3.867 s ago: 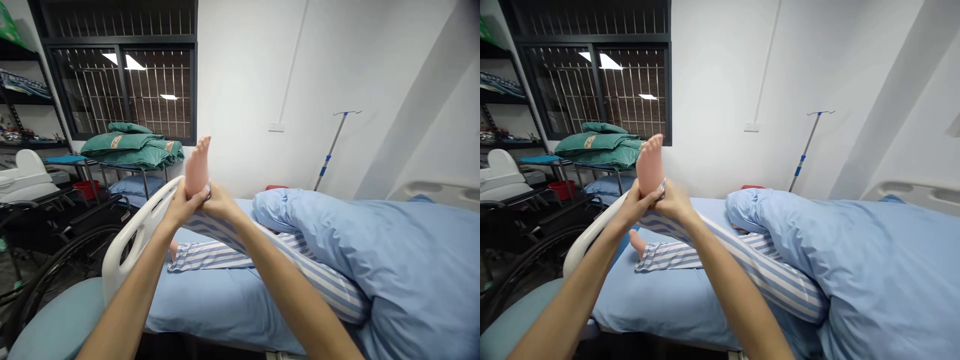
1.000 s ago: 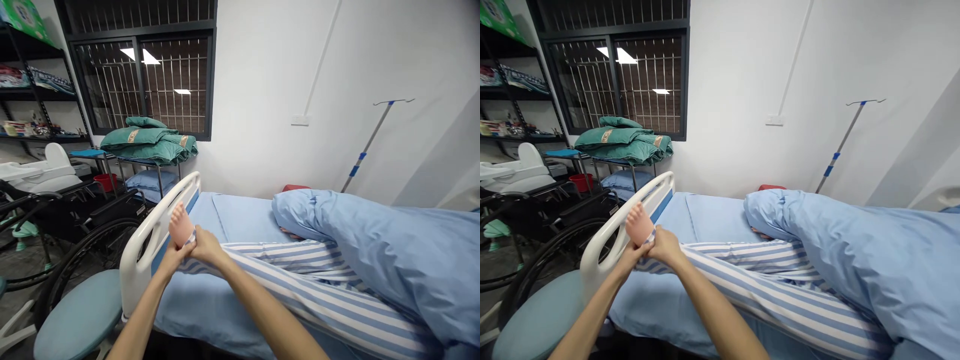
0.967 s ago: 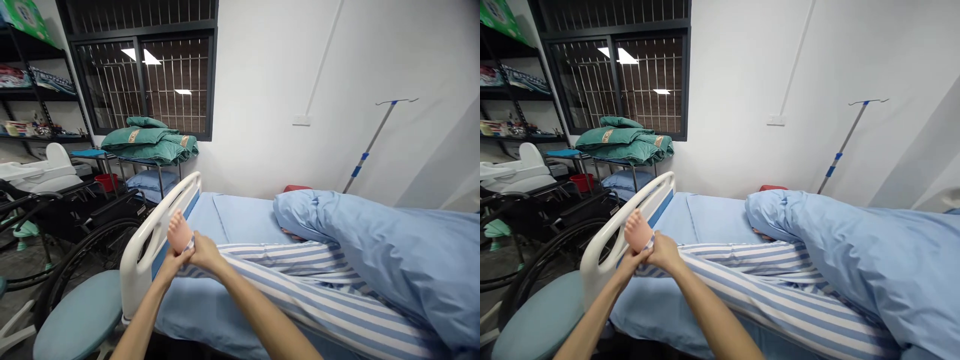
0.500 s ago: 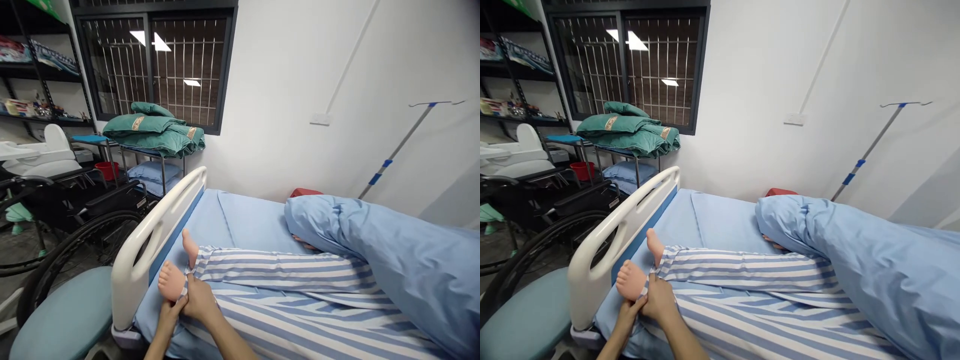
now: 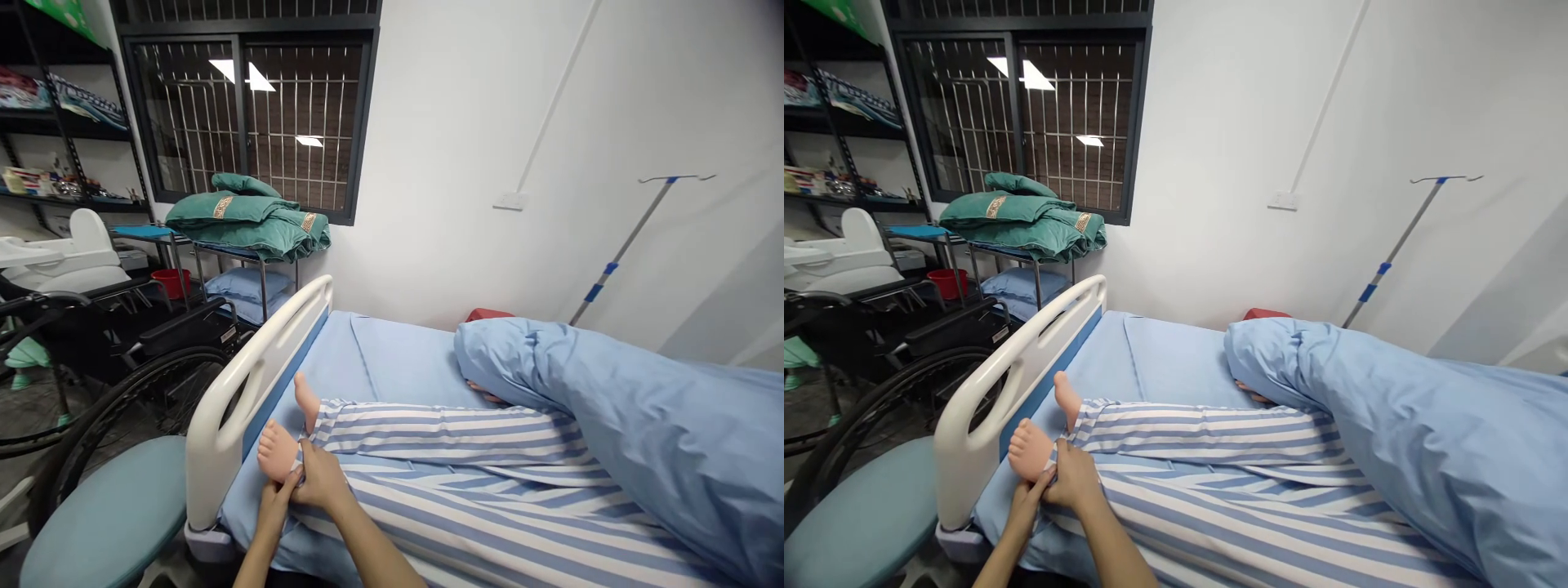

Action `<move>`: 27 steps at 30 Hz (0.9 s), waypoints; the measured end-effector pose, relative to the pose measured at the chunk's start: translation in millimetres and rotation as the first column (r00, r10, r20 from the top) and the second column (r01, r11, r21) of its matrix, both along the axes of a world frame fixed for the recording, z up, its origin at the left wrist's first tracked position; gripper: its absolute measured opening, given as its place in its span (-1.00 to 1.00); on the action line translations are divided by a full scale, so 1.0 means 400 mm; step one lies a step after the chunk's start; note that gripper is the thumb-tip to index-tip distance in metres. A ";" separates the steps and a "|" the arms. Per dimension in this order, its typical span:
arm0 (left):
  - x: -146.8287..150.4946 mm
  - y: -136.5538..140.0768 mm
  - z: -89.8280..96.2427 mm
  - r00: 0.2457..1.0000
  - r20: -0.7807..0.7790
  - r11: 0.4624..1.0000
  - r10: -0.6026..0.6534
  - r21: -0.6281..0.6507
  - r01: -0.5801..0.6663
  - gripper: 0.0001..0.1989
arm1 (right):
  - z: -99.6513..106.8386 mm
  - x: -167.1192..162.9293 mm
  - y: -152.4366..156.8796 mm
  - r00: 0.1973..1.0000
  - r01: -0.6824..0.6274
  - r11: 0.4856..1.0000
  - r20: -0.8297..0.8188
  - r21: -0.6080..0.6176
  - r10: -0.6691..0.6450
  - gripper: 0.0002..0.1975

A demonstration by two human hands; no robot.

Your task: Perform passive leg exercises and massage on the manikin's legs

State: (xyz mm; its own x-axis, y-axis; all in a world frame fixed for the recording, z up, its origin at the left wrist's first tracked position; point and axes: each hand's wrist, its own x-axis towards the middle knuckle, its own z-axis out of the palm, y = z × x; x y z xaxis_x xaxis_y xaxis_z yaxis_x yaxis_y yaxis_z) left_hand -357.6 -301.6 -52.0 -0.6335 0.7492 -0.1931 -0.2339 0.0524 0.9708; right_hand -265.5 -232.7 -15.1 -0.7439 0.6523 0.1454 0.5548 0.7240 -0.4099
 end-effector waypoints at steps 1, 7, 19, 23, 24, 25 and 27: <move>0.001 0.000 0.001 1.000 0.010 1.000 -0.004 0.016 0.004 -0.58 | 0.000 0.000 0.000 1.000 -0.004 1.000 -0.007 -0.002 0.004 -0.49; 0.002 -0.004 -0.008 1.000 0.007 0.998 0.002 0.059 -0.003 -0.57 | -0.002 0.001 0.001 1.000 -0.008 1.000 -0.016 0.000 0.008 -0.47; -0.003 0.000 -0.033 0.999 0.034 0.997 -0.020 0.069 0.018 -0.54 | 0.002 0.001 0.005 0.999 -0.023 1.000 -0.029 -0.008 0.022 -0.51; -0.004 0.002 -0.038 0.999 0.027 0.998 -0.022 0.054 0.020 -0.51 | 0.004 0.003 0.006 0.999 -0.032 0.999 -0.019 -0.003 0.032 -0.52; -0.005 0.002 -0.040 1.000 0.022 0.999 -0.017 0.043 0.016 -0.51 | 0.005 0.003 0.006 0.999 -0.035 0.999 -0.015 -0.004 0.035 -0.51; -0.006 0.003 -0.043 1.000 0.017 0.999 -0.015 0.032 0.015 -0.51 | 0.006 0.004 0.007 0.999 -0.036 0.999 -0.013 -0.005 0.036 -0.52; -0.007 0.002 -0.045 1.000 0.013 0.999 -0.022 0.026 0.022 -0.54 | 0.008 0.004 0.008 0.999 -0.037 0.999 -0.014 -0.009 0.037 -0.53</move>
State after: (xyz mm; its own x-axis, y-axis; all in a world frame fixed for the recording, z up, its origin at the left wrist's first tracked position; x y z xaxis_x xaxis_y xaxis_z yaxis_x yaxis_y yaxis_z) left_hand -360.6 -300.7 -70.1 -0.6145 0.7678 -0.1813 -0.2454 0.0323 0.9689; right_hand -263.7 -229.4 -11.8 -0.7657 0.6255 0.1498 0.5219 0.7403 -0.4239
